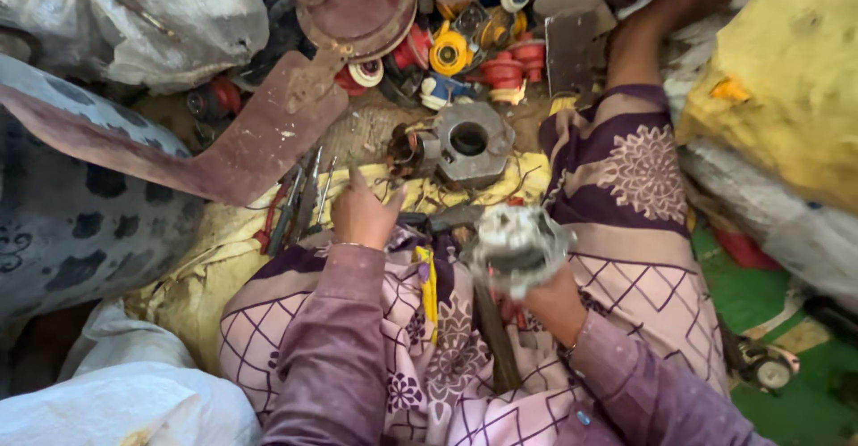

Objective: The person sits on the floor and uses a hammer to strike a metal component, likely a fan motor housing, to separate its parts. The person repeatedly hits the component and removes internal parts, placing them into a white sack.

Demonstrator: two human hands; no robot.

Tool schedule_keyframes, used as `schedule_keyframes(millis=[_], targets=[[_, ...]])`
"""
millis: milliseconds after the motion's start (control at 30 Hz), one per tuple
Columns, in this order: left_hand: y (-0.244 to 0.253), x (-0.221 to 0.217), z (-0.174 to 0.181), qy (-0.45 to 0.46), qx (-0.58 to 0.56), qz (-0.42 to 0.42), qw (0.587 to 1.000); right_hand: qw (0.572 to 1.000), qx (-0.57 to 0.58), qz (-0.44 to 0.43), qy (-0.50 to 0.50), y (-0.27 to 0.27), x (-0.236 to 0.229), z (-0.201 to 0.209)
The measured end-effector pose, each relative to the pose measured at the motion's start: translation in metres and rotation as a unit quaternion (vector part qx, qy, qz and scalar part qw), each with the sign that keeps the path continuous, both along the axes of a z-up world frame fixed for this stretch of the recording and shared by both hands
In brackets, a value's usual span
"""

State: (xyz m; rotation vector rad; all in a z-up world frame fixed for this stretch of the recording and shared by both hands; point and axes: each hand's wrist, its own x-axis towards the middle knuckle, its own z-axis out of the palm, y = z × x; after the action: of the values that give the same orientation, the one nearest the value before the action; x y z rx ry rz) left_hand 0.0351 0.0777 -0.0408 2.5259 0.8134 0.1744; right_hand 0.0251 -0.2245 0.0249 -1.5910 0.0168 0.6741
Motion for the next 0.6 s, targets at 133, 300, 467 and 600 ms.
schedule_keyframes(millis=[133,300,467,600], targets=[[0.012,0.007,-0.059,-0.021,-0.059,-0.022,0.998,0.995,0.019,0.015,-0.101,-0.002,-0.004,-0.002],[0.023,0.015,-0.081,-0.186,-0.113,-0.016,0.976,0.989,0.038,0.031,-0.138,-0.012,-0.009,-0.001],[0.037,0.018,-0.062,-0.291,-0.27,0.065,0.915,0.982,0.061,0.051,-0.169,-0.015,0.0,-0.002],[0.059,0.011,-0.048,-0.444,-0.333,0.283,0.782,0.977,0.082,0.044,-0.194,-0.018,-0.002,0.001]])
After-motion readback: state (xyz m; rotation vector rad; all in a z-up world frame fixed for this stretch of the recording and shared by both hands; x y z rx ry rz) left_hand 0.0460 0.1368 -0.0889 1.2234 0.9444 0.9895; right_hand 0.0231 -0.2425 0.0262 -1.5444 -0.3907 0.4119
